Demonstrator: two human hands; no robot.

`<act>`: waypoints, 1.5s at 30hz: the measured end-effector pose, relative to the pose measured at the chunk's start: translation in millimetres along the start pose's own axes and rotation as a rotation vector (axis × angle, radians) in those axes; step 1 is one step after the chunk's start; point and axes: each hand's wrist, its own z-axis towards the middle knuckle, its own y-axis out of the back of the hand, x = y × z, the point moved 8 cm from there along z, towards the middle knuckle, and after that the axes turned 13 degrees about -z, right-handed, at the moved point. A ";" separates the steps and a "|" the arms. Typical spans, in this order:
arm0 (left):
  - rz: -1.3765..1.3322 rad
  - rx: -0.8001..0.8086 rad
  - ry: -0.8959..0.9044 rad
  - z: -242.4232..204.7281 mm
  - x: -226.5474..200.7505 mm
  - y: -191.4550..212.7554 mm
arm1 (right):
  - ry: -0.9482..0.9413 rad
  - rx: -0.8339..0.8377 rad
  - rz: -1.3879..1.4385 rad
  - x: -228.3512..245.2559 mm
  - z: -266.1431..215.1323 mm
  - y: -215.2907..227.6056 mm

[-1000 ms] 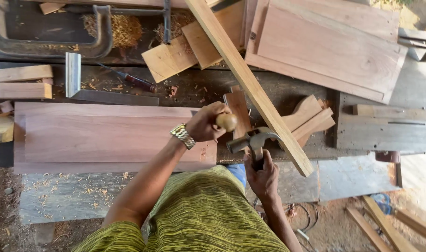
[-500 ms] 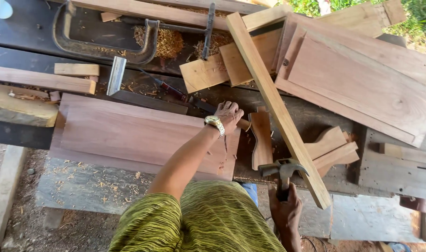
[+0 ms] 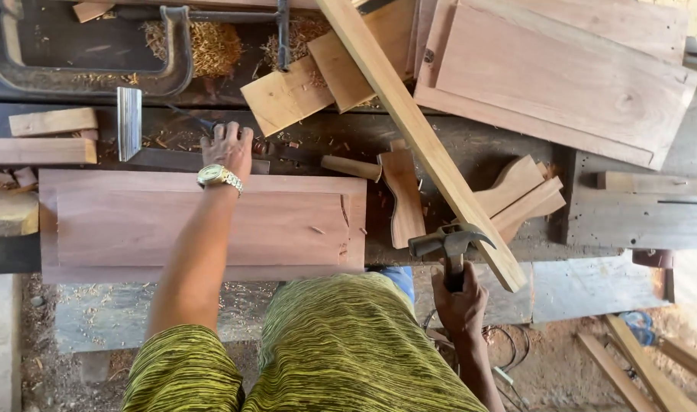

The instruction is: Chiseling and hammering wood to shape a furniture component.

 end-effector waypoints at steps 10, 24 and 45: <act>-0.175 -0.258 -0.216 -26.2 -28.6 67.4 | 0.042 -0.010 -0.018 -6.8 1.4 5.7; -1.584 0.213 -0.416 -74.9 -228.1 45.3 | 0.257 -0.085 0.122 57.2 1.1 23.6; -1.560 0.291 -0.274 -63.7 -226.9 -3.6 | 0.306 -0.114 0.132 61.8 -14.5 32.9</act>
